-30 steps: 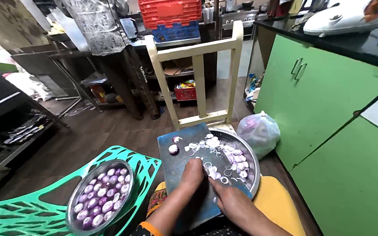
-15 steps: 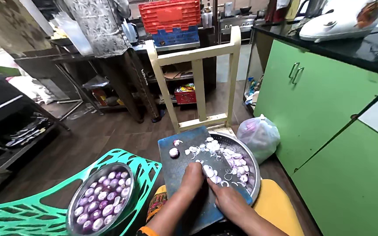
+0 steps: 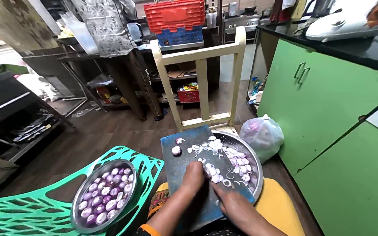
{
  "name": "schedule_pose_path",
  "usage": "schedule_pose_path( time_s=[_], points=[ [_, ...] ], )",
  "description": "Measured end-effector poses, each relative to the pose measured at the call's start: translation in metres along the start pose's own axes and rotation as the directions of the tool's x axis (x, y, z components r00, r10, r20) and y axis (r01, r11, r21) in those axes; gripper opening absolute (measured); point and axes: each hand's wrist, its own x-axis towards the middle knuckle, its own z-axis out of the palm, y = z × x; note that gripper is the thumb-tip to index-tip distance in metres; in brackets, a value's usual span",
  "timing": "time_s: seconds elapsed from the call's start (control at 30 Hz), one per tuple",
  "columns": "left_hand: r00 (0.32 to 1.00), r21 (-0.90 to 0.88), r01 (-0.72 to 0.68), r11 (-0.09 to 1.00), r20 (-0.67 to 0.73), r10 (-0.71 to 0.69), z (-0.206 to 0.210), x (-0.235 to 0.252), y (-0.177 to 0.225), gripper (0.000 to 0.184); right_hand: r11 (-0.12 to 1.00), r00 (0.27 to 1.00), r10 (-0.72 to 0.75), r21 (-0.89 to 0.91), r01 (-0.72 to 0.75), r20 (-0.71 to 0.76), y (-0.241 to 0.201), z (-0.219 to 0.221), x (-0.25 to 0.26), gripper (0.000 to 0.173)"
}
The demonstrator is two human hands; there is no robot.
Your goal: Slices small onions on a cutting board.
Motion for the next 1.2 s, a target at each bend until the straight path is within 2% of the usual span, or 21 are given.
schedule_pose_path(
  time_s=[0.13, 0.23, 0.33, 0.43, 0.57, 0.67, 0.73, 0.87, 0.93, 1.03, 1.13, 1.2],
  points=[
    [1.000, 0.014, 0.009, 1.000, 0.009, -0.009, -0.003, 0.002, 0.001, 0.013, 0.998, 0.999, -0.032, 0.047, 0.033, -0.023, 0.003, -0.008, -0.027, 0.064],
    [1.000, 0.039, 0.020, 0.999, 0.004, -0.020, -0.003, 0.000, 0.008, 0.013, 0.996, 0.998, -0.040, 0.078, 0.043, -0.041, -0.008, -0.015, -0.006, 0.063],
    [1.000, 0.026, 0.012, 1.000, 0.001, -0.012, -0.003, 0.000, 0.007, 0.013, 1.000, 0.999, -0.017, 0.013, 0.017, -0.036, -0.008, -0.011, 0.020, 0.065],
    [1.000, -0.009, -0.005, 1.000, -0.019, 0.005, 0.000, -0.001, 0.002, 0.013, 1.000, 1.000, -0.013, 0.016, 0.013, -0.001, 0.001, -0.001, 0.004, 0.066],
    [1.000, -0.027, -0.003, 1.000, 0.001, 0.003, -0.004, 0.004, 0.001, 0.017, 0.993, 0.999, -0.030, 0.113, 0.026, 0.028, 0.018, 0.006, -0.031, 0.068],
    [1.000, 0.000, -0.005, 1.000, 0.014, 0.005, -0.006, 0.005, 0.013, 0.021, 0.970, 0.999, -0.034, 0.239, 0.035, -0.011, 0.022, 0.004, -0.017, 0.069],
    [0.999, 0.030, -0.037, 0.999, 0.022, 0.036, -0.004, 0.003, 0.025, 0.021, 0.965, 0.999, -0.001, 0.263, 0.015, -0.054, 0.027, -0.001, -0.003, 0.069],
    [0.983, 0.138, -0.179, 0.974, 0.069, 0.171, 0.007, 0.002, 0.027, 0.022, 0.974, 0.985, 0.114, 0.211, -0.086, -0.126, 0.043, -0.008, -0.001, 0.067],
    [0.978, 0.073, -0.207, 0.976, 0.051, 0.203, 0.007, 0.004, 0.015, 0.025, 0.979, 0.983, 0.122, 0.182, -0.095, -0.139, 0.044, -0.009, -0.008, 0.067],
    [0.990, -0.072, -0.138, 0.988, -0.019, 0.137, -0.005, 0.004, 0.006, 0.031, 0.986, 0.989, 0.041, 0.168, -0.016, -0.143, 0.028, -0.011, -0.014, 0.066],
    [0.997, -0.028, -0.076, 0.997, -0.033, 0.075, -0.002, 0.005, 0.008, 0.015, 0.991, 0.999, 0.015, 0.132, -0.009, -0.046, 0.012, -0.013, -0.001, 0.068],
    [0.997, 0.012, -0.080, 0.997, -0.012, 0.080, 0.002, 0.005, 0.013, 0.012, 0.994, 0.999, 0.029, 0.109, -0.027, -0.019, 0.013, -0.011, 0.008, 0.069]
  ],
)
